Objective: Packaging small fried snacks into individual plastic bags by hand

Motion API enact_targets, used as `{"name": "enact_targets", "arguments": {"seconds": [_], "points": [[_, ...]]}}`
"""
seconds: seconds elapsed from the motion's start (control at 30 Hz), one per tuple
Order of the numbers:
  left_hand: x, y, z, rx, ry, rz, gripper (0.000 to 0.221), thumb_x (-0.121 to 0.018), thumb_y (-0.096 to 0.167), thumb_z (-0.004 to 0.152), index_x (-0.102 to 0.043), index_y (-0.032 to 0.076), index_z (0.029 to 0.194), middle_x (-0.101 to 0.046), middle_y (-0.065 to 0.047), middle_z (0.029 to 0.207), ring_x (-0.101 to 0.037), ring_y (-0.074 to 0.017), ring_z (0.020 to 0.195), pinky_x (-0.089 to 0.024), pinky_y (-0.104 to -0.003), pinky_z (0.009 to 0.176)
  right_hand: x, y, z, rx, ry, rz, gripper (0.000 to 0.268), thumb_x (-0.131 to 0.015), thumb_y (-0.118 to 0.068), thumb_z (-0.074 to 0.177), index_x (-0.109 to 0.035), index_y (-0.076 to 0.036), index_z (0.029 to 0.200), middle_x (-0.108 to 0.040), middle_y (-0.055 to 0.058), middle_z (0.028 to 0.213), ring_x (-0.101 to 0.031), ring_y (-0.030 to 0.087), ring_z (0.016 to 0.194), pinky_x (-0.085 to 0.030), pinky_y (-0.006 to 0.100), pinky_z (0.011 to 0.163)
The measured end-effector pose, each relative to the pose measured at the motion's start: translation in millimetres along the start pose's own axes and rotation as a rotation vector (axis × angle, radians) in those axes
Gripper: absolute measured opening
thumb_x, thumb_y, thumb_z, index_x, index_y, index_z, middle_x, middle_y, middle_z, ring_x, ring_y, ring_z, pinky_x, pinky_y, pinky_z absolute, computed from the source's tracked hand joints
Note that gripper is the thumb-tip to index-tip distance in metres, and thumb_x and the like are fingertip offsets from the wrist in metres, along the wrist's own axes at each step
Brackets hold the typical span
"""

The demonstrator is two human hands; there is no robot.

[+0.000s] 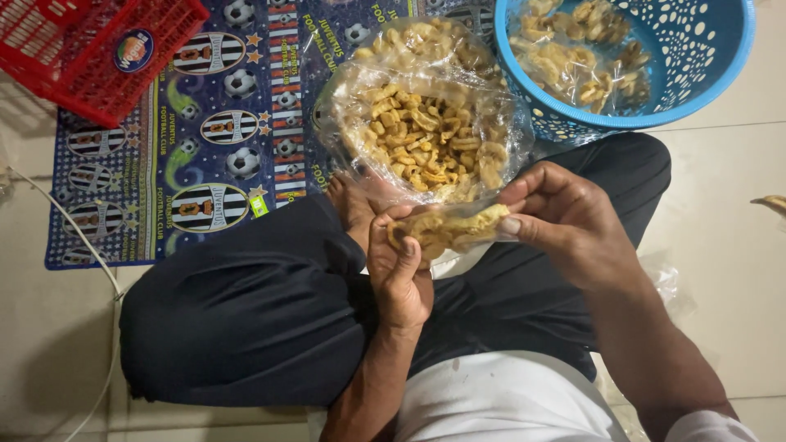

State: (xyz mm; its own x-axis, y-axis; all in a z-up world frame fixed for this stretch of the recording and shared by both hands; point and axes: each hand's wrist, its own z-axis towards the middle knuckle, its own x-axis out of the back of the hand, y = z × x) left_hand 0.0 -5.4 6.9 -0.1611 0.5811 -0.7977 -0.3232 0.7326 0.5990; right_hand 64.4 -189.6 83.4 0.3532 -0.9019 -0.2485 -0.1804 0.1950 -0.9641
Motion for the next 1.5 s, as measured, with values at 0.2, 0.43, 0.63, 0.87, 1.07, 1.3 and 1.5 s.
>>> {"name": "enact_targets", "arguments": {"seconds": [0.2, 0.43, 0.63, 0.87, 1.07, 1.3, 1.5], "points": [[3, -19, -2, -0.075, 0.078, -0.01, 0.05, -0.08, 0.018, 0.087, -0.054, -0.002, 0.125, -0.067, -0.031, 0.123, -0.069, -0.0351, 0.111, -0.061, -0.046, 0.09, 1, 25, 1, 0.242, 0.121, -0.233, 0.021, -0.075, 0.002, 0.09, -0.062, 0.007, 0.106, -0.074, 0.017, 0.084, -0.065, 0.011, 0.072, -0.056, 0.024, 0.059], [13, -26, 0, -0.115, 0.079, 0.065, 0.059, -0.085, 0.005, 0.078, -0.053, -0.003, 0.127, -0.067, -0.031, 0.122, -0.07, -0.0359, 0.109, -0.062, -0.047, 0.092, -11, 47, -3, 0.342, 0.262, -0.194, 0.019, -0.077, -0.002, 0.093, -0.06, 0.006, 0.096, -0.069, 0.018, 0.08, -0.062, 0.012, 0.067, -0.05, 0.023, 0.054], [16, -23, 1, -0.127, 0.095, 0.087, 0.06, -0.087, 0.002, 0.076, -0.053, -0.002, 0.125, -0.067, -0.031, 0.121, -0.071, -0.0349, 0.106, -0.064, -0.043, 0.087, -23, 26, -5, 0.312, 0.149, -0.472, 0.016, -0.083, -0.008, 0.085, -0.069, -0.001, 0.086, -0.067, 0.011, 0.063, -0.053, 0.01, 0.055, -0.04, 0.024, 0.044], [16, -25, 2, -0.084, 0.137, 0.081, 0.058, -0.086, 0.004, 0.077, -0.053, -0.002, 0.124, -0.068, -0.029, 0.12, -0.073, -0.0323, 0.103, -0.065, -0.042, 0.084, -30, -10, -3, 0.577, -0.068, -0.703, 0.019, -0.057, -0.005, 0.101, -0.075, 0.0, 0.098, -0.06, 0.015, 0.081, -0.059, 0.026, 0.075, -0.051, 0.033, 0.063], [19, -22, -3, 0.046, 0.115, 0.008, 0.054, -0.083, 0.007, 0.081, -0.054, 0.001, 0.127, -0.066, -0.022, 0.118, -0.069, -0.0309, 0.104, -0.061, -0.039, 0.086, -27, -4, -10, 0.628, -0.047, -0.922, 0.049, -0.057, -0.05, 0.096, -0.074, -0.011, 0.12, -0.047, 0.024, 0.142, -0.052, 0.036, 0.123, -0.051, 0.045, 0.094], [21, -21, -4, 0.017, 0.091, 0.088, 0.057, -0.083, 0.011, 0.08, -0.055, 0.001, 0.128, -0.065, -0.019, 0.117, -0.067, -0.0281, 0.106, -0.054, -0.037, 0.099, -33, -9, -3, 0.584, -0.148, -0.812, 0.018, -0.056, -0.013, 0.103, -0.067, -0.001, 0.11, -0.066, 0.019, 0.115, -0.072, 0.031, 0.108, -0.055, 0.036, 0.094], [8, -6, -2, 0.106, -0.04, -0.066, 0.046, -0.077, 0.014, 0.093, -0.053, 0.0, 0.129, -0.062, -0.013, 0.107, -0.067, -0.0314, 0.105, -0.057, -0.043, 0.098, -29, -6, -5, 0.679, -0.009, -0.794, 0.015, -0.055, -0.003, 0.103, -0.068, 0.0, 0.111, -0.068, 0.018, 0.116, -0.071, 0.03, 0.11, -0.059, 0.037, 0.096]]}}
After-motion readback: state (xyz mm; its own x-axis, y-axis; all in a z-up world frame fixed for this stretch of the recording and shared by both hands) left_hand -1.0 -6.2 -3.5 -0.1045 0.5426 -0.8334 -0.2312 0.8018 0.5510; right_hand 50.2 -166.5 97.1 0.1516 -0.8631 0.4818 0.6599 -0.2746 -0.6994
